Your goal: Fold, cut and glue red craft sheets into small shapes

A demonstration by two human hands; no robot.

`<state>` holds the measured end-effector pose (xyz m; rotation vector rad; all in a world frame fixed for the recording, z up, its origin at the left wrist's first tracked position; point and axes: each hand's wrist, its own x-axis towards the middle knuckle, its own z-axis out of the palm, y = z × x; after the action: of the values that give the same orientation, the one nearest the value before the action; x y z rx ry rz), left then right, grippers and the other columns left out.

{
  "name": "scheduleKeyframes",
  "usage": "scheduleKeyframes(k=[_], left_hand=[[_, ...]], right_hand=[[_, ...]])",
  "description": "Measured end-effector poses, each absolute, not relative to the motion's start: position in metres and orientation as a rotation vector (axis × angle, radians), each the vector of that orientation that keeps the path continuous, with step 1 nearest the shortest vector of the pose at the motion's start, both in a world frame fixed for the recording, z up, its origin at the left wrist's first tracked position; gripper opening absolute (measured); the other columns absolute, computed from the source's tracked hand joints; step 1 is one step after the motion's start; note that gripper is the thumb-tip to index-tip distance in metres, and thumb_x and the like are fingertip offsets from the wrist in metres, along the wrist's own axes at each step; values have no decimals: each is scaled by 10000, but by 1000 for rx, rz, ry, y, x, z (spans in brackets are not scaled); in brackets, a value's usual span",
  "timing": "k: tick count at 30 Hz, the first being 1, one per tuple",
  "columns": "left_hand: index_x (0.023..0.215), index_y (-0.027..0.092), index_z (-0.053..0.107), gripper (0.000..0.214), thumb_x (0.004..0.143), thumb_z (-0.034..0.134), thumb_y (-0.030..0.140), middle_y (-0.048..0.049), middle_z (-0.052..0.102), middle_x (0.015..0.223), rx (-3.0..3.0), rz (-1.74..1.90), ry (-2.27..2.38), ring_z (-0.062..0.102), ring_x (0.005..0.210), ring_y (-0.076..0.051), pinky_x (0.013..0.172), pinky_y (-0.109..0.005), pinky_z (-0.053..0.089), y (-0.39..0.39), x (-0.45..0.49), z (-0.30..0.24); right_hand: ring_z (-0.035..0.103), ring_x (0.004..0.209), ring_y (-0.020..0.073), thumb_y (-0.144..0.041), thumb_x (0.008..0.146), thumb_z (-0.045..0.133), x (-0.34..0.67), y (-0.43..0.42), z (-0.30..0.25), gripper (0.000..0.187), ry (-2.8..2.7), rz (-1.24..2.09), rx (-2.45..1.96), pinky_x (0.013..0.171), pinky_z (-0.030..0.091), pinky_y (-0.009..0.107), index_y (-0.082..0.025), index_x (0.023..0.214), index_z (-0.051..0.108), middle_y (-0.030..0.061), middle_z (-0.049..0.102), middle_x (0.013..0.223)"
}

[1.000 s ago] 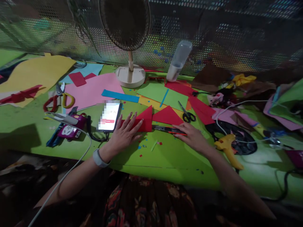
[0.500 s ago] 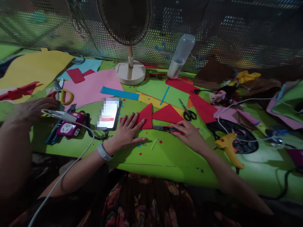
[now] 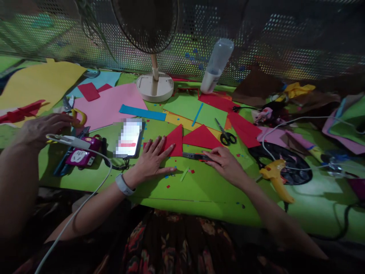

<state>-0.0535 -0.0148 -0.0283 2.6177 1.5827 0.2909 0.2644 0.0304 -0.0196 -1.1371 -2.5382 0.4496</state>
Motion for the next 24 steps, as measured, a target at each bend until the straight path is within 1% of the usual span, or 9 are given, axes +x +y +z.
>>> scheduleKeyframes(k=[4,9,12,17,21,24], left_hand=[[1518,311,188,840,825,461,699,-102,149,1601,2608,276,1578,148,1448,-365,1142,-541,116,-15,-53,-27],[1513,320,197,840,818,483,693,-98,157,1599,2592,306,1580,163,1444,-370,1141,-553,131,-15,-52,-26],[1512,309,203,849,812,479,703,-108,149,1599,2590,317,1573,151,1445,-373,1139,-565,126,-15,-52,-27],[1512,305,202,859,807,475,713,-105,141,1601,2577,319,1568,129,1451,-366,1139,-571,115,-16,-52,-27],[1512,301,209,860,806,473,713,-104,140,1602,2575,318,1565,124,1452,-365,1146,-564,103,-16,-53,-26],[1512,304,217,851,809,461,717,-95,134,1604,2572,323,1564,108,1455,-364,1154,-549,82,-17,-53,-27]], right_hand=[[543,954,252,-285,921,512,257,30,-19,386,-2533,418,-1153,830,495,441,-304,1301,577,96,573,1025],[535,968,260,-290,926,505,251,27,-20,375,-2553,425,-1159,821,492,440,-257,1289,594,113,577,1037],[538,960,256,-297,934,495,252,25,-21,369,-2540,434,-1154,806,493,435,-265,1290,590,109,579,1024],[532,945,274,-285,928,502,241,23,-20,383,-2557,383,-1171,790,487,435,-203,1290,593,130,584,1023],[531,950,255,-273,930,505,240,20,-19,375,-2568,413,-1140,801,496,413,-243,1294,586,112,582,1028],[534,948,249,-285,932,511,246,20,-22,371,-2574,405,-1119,804,499,414,-235,1291,588,112,584,1031]])
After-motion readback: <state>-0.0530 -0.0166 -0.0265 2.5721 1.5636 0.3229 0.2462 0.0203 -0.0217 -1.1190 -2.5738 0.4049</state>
